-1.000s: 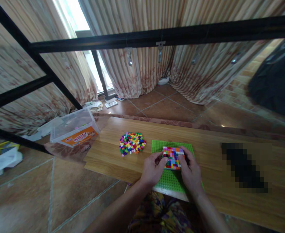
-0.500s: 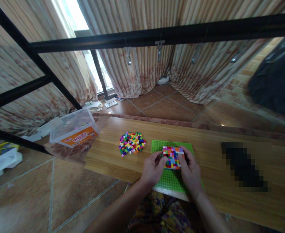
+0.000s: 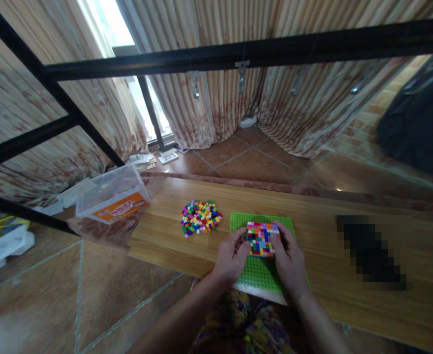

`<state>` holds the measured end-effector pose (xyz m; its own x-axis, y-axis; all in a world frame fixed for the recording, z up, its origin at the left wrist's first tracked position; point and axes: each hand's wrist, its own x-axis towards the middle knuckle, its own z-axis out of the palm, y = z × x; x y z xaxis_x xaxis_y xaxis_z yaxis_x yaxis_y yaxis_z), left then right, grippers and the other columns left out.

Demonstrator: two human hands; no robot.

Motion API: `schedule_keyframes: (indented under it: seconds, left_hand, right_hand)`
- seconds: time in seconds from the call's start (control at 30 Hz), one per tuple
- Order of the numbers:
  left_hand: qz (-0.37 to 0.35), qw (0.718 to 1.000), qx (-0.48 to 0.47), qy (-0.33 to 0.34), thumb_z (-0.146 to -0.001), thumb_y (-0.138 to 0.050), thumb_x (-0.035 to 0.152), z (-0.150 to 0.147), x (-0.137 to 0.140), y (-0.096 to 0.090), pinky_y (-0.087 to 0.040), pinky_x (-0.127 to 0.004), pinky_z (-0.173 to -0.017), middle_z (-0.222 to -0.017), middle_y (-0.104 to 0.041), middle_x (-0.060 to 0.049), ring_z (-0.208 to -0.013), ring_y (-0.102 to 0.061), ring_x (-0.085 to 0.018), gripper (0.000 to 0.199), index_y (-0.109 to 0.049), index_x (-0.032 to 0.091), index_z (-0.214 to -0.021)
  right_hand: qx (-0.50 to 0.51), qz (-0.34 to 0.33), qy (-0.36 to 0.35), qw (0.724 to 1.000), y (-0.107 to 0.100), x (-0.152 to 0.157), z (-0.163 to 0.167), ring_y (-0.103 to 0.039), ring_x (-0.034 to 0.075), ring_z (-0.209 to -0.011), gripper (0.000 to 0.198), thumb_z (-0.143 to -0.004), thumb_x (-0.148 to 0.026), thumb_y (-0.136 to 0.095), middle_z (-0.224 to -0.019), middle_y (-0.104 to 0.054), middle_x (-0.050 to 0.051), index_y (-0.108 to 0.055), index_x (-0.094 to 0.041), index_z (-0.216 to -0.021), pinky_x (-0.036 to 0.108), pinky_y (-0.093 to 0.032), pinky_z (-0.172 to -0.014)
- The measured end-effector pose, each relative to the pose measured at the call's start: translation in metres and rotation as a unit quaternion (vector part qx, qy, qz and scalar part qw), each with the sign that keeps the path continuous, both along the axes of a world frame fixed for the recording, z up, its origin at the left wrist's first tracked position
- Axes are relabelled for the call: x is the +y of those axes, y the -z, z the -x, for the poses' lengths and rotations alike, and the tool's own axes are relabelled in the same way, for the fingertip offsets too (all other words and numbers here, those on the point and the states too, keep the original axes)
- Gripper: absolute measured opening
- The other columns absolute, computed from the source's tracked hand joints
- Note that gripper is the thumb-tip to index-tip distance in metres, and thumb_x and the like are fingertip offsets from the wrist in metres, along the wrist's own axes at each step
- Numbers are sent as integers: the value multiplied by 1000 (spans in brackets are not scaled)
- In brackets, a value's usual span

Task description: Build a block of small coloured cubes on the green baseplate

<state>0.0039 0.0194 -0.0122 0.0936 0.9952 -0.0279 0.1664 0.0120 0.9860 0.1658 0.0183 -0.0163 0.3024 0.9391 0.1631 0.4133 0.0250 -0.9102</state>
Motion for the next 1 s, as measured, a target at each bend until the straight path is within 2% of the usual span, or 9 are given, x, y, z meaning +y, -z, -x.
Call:
schedule_keyframes:
  seconds: [0.2, 0.4, 0.77, 1.0]
  left_hand:
    - [-2, 1000, 4, 18, -86, -50, 22, 1, 0, -6, -40, -21, -57, -74, -58, 0, -62, -49, -11, 38, -62, 18, -122]
    - [16, 1000, 6, 16, -84, -51, 23, 0, 0, -11, -37, -19, -53, -72, -57, 1, -58, -47, -10, 38, -63, 18, -120]
    - [43, 998, -36, -4, -79, -55, 20, -3, 2, -7, -42, -20, -57, -77, -59, 0, -63, -52, -10, 40, -64, 17, -118]
    - [65, 997, -42, -3, -78, -55, 17, -4, 4, -11, -43, -20, -58, -76, -60, 0, -63, -53, -10, 41, -64, 14, -117]
  right_hand:
    - [-4, -24, -2, 1000, 2, 0, 0, -61, 26, -111, 48, -90, -47, -51, -126, -65, 12, -59, -20, -128, 44, -46, -95]
    - [-1, -12, -1, 1000, 2, 0, -1, -62, 27, -108, 49, -90, -48, -51, -125, -65, 12, -59, -20, -128, 45, -47, -94]
    - [-5, -11, -1, 1000, 3, 0, -1, -60, 27, -113, 49, -90, -47, -51, -128, -63, 12, -58, -20, -129, 45, -45, -96]
    - [-4, -10, 2, 1000, 2, 0, -1, -61, 27, -110, 49, -89, -48, -51, -126, -65, 12, -59, -20, -129, 44, -47, -94]
